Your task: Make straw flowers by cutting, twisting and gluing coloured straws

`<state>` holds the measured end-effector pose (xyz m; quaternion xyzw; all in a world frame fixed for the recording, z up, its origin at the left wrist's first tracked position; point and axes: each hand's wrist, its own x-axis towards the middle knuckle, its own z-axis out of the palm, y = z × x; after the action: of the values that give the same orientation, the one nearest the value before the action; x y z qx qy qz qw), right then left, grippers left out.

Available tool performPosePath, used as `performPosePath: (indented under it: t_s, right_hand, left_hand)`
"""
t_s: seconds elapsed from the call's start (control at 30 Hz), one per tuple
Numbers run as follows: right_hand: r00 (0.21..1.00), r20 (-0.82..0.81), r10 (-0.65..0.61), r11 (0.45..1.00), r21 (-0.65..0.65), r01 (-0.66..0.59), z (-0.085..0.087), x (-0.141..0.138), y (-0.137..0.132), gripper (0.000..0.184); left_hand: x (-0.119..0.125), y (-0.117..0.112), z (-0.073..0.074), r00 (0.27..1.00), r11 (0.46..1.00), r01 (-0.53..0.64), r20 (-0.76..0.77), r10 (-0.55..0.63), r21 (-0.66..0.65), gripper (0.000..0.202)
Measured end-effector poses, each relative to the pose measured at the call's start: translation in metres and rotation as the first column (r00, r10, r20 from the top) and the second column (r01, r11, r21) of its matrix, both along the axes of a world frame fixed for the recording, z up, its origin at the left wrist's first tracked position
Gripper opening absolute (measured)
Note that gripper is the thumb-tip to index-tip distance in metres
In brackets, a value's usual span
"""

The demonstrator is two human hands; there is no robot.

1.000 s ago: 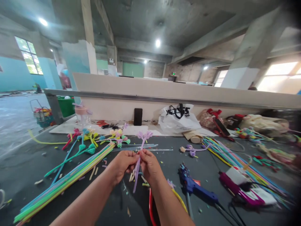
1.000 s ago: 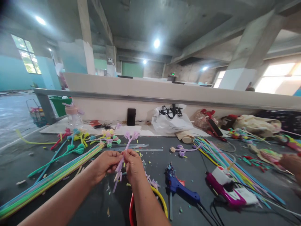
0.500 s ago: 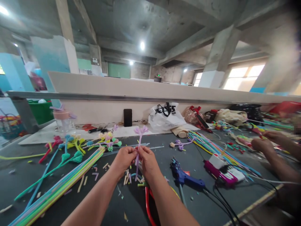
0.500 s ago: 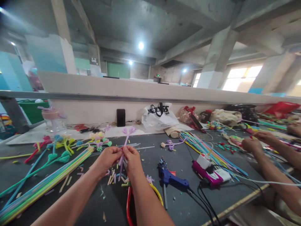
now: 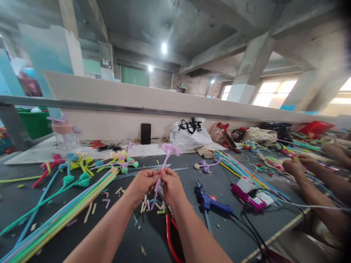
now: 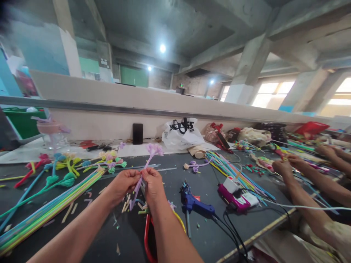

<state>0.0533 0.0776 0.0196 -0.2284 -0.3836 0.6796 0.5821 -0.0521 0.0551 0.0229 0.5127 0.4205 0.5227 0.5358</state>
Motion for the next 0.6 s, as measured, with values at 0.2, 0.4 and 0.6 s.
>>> performPosePath:
  t_s: [0.2, 0.4, 0.6]
  right_hand:
    - [0.997, 0.024, 0.068, 0.997, 0.024, -0.069, -0.006, -0.004, 0.002, 0.019]
    - [0.998, 0.053, -0.038, 0.999, 0.033, 0.037, -0.011, -0.008, 0.004, 0.019]
    - [0.989, 0.107, -0.107, 0.994, 0.049, 0.102, -0.012, -0.008, 0.001, 0.024]
  left_hand:
    - [-0.006, -0.006, 0.008, 0.995, 1.000, -0.006, -0.102, 0.004, -0.017, 0.035]
    - [-0.009, -0.013, 0.021, 0.783, 0.922, -0.287, -0.491, 0.382, 0.259, 0.024]
    - [0.000, -0.029, 0.020, 0.565, 0.854, -0.255, -0.647, 0.511, 0.453, 0.015]
